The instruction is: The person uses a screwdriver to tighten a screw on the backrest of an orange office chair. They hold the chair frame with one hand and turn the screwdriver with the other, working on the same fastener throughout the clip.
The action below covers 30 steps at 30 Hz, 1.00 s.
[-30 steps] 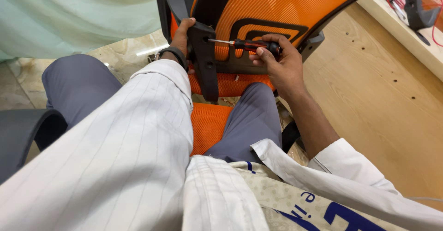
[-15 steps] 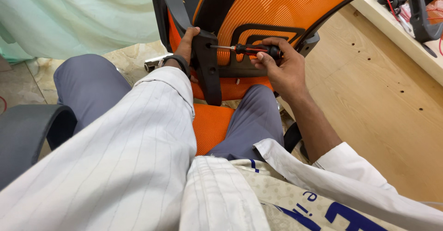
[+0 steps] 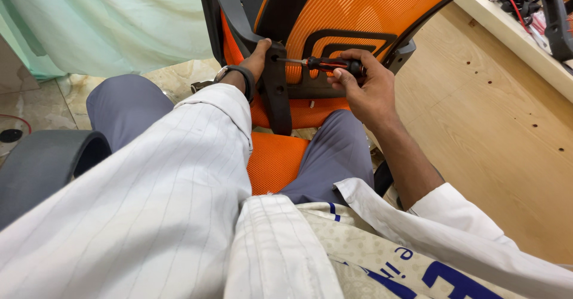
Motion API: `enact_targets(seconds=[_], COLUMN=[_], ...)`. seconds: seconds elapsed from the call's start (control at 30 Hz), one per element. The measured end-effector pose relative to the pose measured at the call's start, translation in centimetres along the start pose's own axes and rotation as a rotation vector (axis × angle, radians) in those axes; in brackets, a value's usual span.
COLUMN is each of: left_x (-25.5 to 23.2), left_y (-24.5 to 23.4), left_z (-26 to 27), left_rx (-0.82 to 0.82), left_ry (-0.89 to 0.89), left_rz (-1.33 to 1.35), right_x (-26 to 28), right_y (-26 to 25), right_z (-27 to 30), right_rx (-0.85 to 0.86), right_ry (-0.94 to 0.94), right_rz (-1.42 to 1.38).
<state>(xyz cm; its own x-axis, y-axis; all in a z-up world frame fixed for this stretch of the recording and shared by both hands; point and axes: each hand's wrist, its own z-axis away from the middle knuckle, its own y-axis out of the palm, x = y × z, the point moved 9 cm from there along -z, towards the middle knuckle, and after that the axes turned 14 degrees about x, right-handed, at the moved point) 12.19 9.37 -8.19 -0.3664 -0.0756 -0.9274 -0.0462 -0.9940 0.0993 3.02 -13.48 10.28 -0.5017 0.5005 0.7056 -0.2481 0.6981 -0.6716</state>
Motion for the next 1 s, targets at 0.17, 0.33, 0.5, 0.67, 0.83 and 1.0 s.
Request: enact_targets(seconds=[0.17,0.33,0.5,0.67,0.83,1.0], left_x=[-0.4,-4.1,-7.2,-11.1,-9.9,-10.4], left_y=[-0.2,-0.4,1.1,8.3,12.4,13.0], left_z=[0.8,5.6,7.7,9.7,8.6,9.5], left_rx=[-0.105,-0.328,-0.323,-0.266,0.069,0.065], left_ry=[-0.062,-0.143,-0.021,0.787,0.849,0.947], left_rz=[-0.181,-0.622,-0.894,-1.193,-1.124,-1.084], right_x=[-0.5,-0.3,-1.0,-1.1,-0.8,0.0], right_y=[-0.3,-0.3,-0.1,-0.2,-0.5,-0.1], right_z=[-0.6,-0.8,-0.4,-0.4,-0.7,-0.3], right_rx=[0.025,0.032,0.033,0.033,0.02,0.018], right_ry=[0.013,0.018,0.023,0.042,0.033,-0.006], right_rz=[-0.063,-0.03,-0.115,-0.097,-0.052,-0.059])
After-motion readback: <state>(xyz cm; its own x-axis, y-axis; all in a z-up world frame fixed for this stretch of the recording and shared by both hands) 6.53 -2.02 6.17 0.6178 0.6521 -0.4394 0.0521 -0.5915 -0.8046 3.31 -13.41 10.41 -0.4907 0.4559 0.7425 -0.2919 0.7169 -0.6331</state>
